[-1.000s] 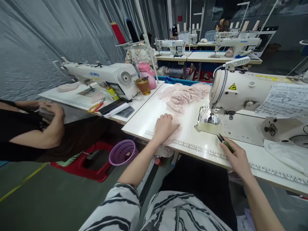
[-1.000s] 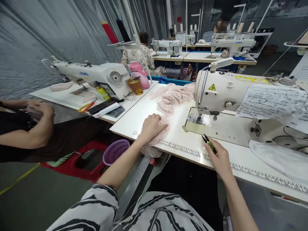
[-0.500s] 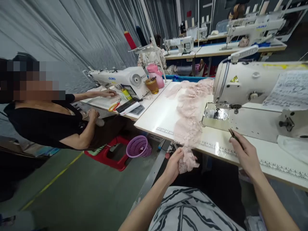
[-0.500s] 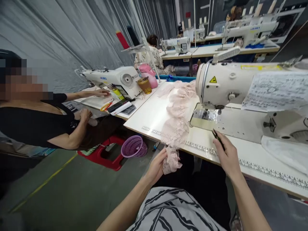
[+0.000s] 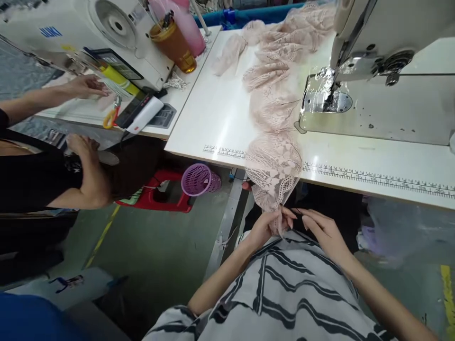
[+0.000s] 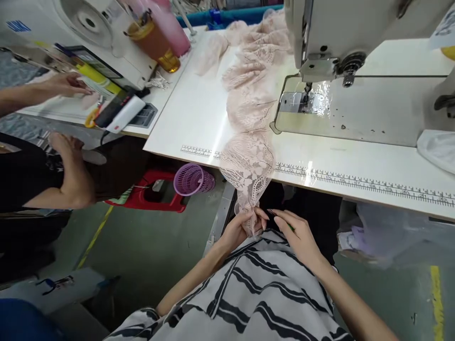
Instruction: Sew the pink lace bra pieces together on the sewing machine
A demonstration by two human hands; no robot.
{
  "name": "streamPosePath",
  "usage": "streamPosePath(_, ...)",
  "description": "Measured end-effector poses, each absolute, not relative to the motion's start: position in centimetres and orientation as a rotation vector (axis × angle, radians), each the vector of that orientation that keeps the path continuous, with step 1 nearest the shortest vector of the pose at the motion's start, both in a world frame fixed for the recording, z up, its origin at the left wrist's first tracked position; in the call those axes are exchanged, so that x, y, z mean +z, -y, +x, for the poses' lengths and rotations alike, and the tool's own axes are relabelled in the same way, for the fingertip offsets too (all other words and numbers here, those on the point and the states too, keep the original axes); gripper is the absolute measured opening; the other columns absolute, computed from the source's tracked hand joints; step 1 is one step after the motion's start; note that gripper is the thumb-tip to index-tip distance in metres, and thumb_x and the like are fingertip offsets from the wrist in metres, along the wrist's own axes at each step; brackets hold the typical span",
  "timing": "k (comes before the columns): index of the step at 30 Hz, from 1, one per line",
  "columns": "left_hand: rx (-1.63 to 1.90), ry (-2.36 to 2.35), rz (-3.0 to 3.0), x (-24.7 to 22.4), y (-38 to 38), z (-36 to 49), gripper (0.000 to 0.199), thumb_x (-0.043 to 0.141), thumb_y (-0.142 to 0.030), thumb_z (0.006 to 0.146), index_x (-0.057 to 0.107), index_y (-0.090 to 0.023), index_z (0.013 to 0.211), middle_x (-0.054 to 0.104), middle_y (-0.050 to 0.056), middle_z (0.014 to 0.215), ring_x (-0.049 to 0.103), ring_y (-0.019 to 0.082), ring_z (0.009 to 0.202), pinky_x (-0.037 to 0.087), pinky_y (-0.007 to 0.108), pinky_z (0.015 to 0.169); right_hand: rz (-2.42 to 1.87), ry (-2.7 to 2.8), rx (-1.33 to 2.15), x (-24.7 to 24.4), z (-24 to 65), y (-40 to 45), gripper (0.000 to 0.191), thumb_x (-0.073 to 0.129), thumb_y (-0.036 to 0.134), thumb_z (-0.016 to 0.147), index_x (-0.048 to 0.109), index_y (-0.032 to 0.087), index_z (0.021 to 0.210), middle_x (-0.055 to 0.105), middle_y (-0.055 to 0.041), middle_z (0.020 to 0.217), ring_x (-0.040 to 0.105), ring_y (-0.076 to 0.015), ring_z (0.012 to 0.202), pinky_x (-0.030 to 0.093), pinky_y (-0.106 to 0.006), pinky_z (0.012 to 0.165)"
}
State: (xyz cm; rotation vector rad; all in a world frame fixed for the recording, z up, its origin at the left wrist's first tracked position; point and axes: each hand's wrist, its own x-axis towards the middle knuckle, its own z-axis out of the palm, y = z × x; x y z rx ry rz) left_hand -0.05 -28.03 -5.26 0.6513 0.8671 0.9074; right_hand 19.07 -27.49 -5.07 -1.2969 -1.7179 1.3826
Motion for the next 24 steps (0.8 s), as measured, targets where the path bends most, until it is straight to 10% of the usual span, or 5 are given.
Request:
streamPosePath(6, 0.990, -0.930, 0.779, -6.5, 29.2, -0.4, 0.029, 0.053, -0.036, 0.074, 0.070, -0.012, 0.076, 0.062, 0.009, 0.075, 0.054, 0.019, 0.074, 0.041, 0.029, 0.071, -1.235, 1.807, 1.524, -5.8, 17.7, 25.8, 0.040, 0.042, 0.048, 0.097, 0.065, 0.024, 0.121, 0.066, -0.0064, 0.105, 0.061, -0.0200, 0.099, 0.049, -0.031, 0.084)
streamPosePath(12, 1.076, -1.055, 0.838, -6.6, 30.2, -0.9, 0.021, 0.057, -0.033, 0.082, 0.066, -0.016, 0.074, 0.058, 0.004, 0.073, 0.049, 0.017, 0.069, 0.041, 0.029, 0.072, -1.002, 1.900, 1.695, -4.0, 16.5, 24.0, 0.038, 0.040, 0.043, 0.099, 0.059, 0.020, 0.074, 0.058, -0.0024, 0.081, 0.054, -0.0154, 0.078, 0.042, -0.028, 0.074)
streamPosePath(18, 1.114, -1.109, 0.744, -6.9, 30.4, -0.8, 0.047, 0.061, -0.060, 0.082, 0.064, -0.016, 0.066, 0.060, 0.006, 0.072, 0.054, 0.020, 0.073, 0.044, 0.030, 0.070, -0.918, 1.914, 1.673, -3.8, 16.0, 23.8, 0.033, 0.043, 0.035, 0.099, 0.054, 0.019, 0.071, 0.053, -0.0007, 0.077, 0.050, -0.0130, 0.074, 0.038, -0.026, 0.070)
streamPosePath(24, 1.131, -1.066, 0.441, -7.6, 30.3, -0.1, 0.022, 0.065, -0.039, 0.076, 0.065, -0.017, 0.078, 0.063, 0.003, 0.075, 0.057, 0.017, 0.071, 0.046, 0.029, 0.070, -0.868, 1.878, 1.599, -3.9, 15.8, 24.2, 0.022, 0.047, 0.030, 0.098, 0.063, 0.020, 0.086, 0.058, -0.0026, 0.086, 0.055, -0.0135, 0.079, 0.041, -0.024, 0.069)
